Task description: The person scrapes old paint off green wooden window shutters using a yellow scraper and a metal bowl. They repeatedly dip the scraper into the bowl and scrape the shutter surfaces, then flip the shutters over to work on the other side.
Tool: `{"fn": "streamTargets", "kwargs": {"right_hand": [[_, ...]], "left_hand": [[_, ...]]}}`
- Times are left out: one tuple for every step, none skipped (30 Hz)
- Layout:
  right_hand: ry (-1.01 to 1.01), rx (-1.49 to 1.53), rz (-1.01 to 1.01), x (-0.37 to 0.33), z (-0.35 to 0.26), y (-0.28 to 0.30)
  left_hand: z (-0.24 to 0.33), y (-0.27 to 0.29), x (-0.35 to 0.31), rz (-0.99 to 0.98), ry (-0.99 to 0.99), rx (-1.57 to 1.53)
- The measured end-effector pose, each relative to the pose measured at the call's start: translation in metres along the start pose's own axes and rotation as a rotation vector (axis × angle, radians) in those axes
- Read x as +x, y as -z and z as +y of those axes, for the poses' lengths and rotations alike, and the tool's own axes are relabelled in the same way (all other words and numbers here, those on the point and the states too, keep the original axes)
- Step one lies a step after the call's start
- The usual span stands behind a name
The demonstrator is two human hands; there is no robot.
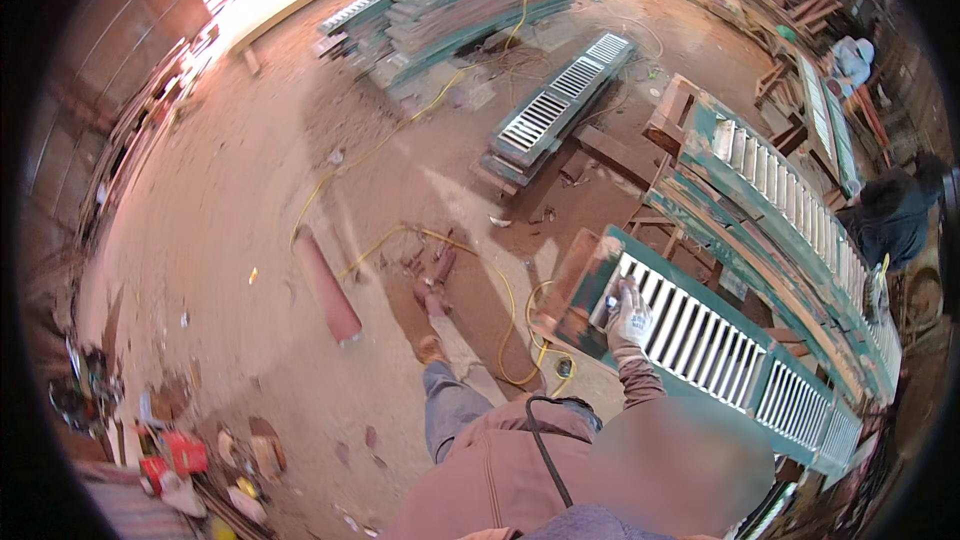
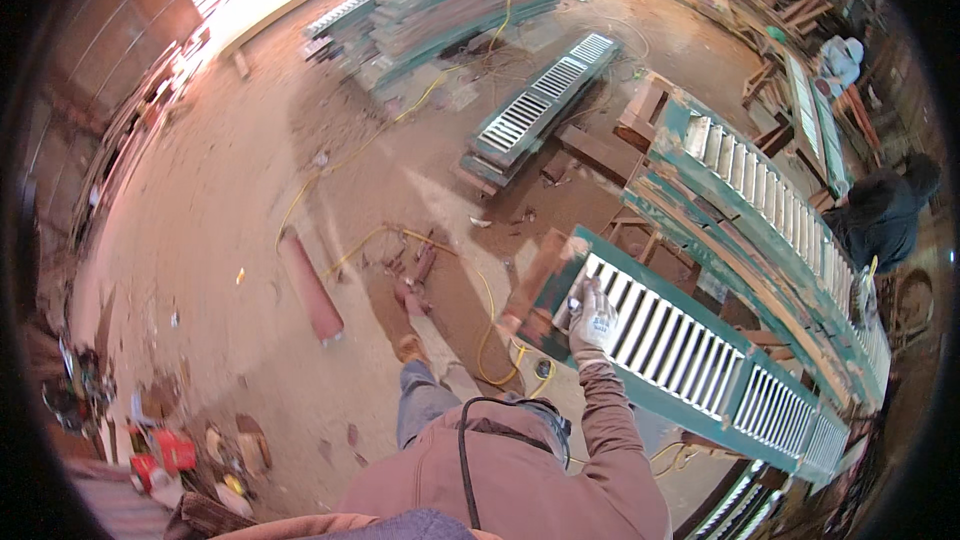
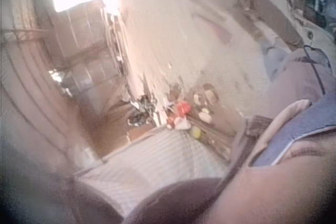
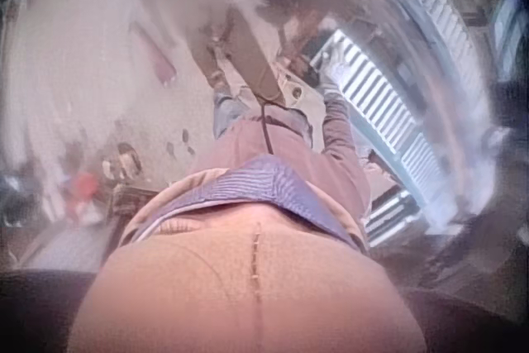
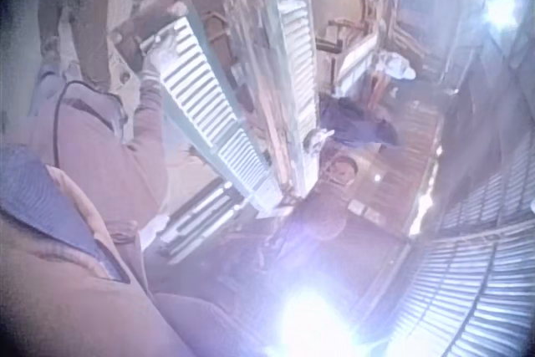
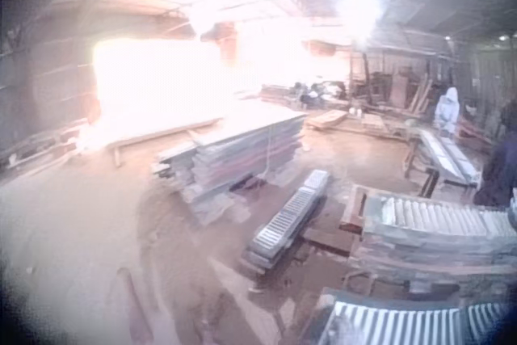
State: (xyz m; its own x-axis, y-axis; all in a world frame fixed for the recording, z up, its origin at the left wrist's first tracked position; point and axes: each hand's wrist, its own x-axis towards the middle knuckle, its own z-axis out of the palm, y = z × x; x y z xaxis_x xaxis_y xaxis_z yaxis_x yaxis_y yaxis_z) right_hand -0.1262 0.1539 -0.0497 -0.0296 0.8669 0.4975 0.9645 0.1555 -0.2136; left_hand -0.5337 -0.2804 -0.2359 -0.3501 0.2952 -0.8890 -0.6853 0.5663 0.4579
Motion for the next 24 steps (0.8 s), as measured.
{"fn": "streamTargets", "kwargs": {"right_hand": [[-0.211,-0.075,-0.158,0.0,-0.018,-0.005],[-0.213,-0.208,-0.165,-0.007,-0.022,-0.021],[-0.212,-0.339,-0.185,-0.013,-0.026,-0.036],[-0.351,-0.293,-0.28,-0.012,-0.042,-0.035],[-0.377,-0.301,-0.282,-0.013,-0.042,-0.034],[-0.388,-0.309,-0.281,-0.009,-0.045,-0.034],[-0.407,-0.32,-0.273,-0.008,-0.045,-0.033],[-0.344,-0.37,-0.221,-0.012,-0.038,-0.034],[-0.353,-0.378,-0.205,-0.015,-0.038,-0.034],[-0.361,-0.382,-0.224,-0.013,-0.043,-0.036],[-0.37,-0.391,-0.239,-0.011,-0.045,-0.035],[-0.368,-0.381,-0.249,-0.013,-0.044,-0.036],[-0.375,-0.391,-0.248,-0.016,-0.038,-0.035],[-0.38,-0.386,-0.236,-0.015,-0.038,-0.038],[-0.443,-0.371,-0.29,-0.008,-0.046,-0.044],[-0.464,-0.346,-0.29,-0.001,-0.051,-0.044],[-0.493,-0.322,-0.289,0.003,-0.054,-0.041],[-0.491,-0.332,-0.301,0.002,-0.054,-0.04],[-0.496,-0.359,-0.331,-0.002,-0.053,-0.032],[-0.486,-0.392,-0.349,-0.01,-0.05,-0.024],[-0.483,-0.37,-0.347,-0.002,-0.055,-0.024],[-0.528,-0.322,-0.374,-0.005,-0.055,-0.028],[-0.568,-0.295,-0.409,0.004,-0.063,-0.025],[-0.55,-0.29,-0.384,0.005,-0.061,-0.031]], "left_hand": [[0.023,0.0,0.011,0.012,0.009,0.088],[0.051,0.002,0.023,0.003,0.013,0.163],[0.08,0.004,0.036,-0.005,0.012,0.23],[0.11,0.016,0.045,0.015,0.012,0.274],[0.144,0.021,0.061,0.006,0.023,0.301],[0.18,0.023,0.078,0.009,0.035,0.292],[0.22,0.026,0.097,0.004,0.044,0.271],[0.257,0.022,0.119,-0.003,0.061,0.262],[0.304,0.022,0.14,0.006,0.072,0.256],[0.349,0.019,0.163,0.029,0.067,0.246],[0.397,0.008,0.187,0.051,0.044,0.248],[0.443,-0.005,0.208,0.088,0.015,0.27],[0.484,-0.032,0.228,0.074,-0.086,0.465],[0.535,-0.062,0.249,0.117,-0.119,0.671],[0.584,-0.088,0.269,0.126,-0.341,0.626],[0.615,-0.127,0.285,0.122,-0.549,0.577],[0.644,-0.166,0.299,0.032,-0.521,0.541],[0.675,-0.209,0.309,-0.055,-0.483,0.498],[0.682,-0.266,0.315,-0.091,-0.469,0.435],[0.672,-0.33,0.319,-0.127,-0.449,0.371],[0.671,-0.375,0.314,-0.139,-0.443,0.271],[0.68,-0.412,0.32,-0.35,-0.416,0.265],[0.671,-0.446,0.329,-0.325,-0.538,0.362],[0.663,-0.48,0.337,-0.435,-0.561,0.446]]}}
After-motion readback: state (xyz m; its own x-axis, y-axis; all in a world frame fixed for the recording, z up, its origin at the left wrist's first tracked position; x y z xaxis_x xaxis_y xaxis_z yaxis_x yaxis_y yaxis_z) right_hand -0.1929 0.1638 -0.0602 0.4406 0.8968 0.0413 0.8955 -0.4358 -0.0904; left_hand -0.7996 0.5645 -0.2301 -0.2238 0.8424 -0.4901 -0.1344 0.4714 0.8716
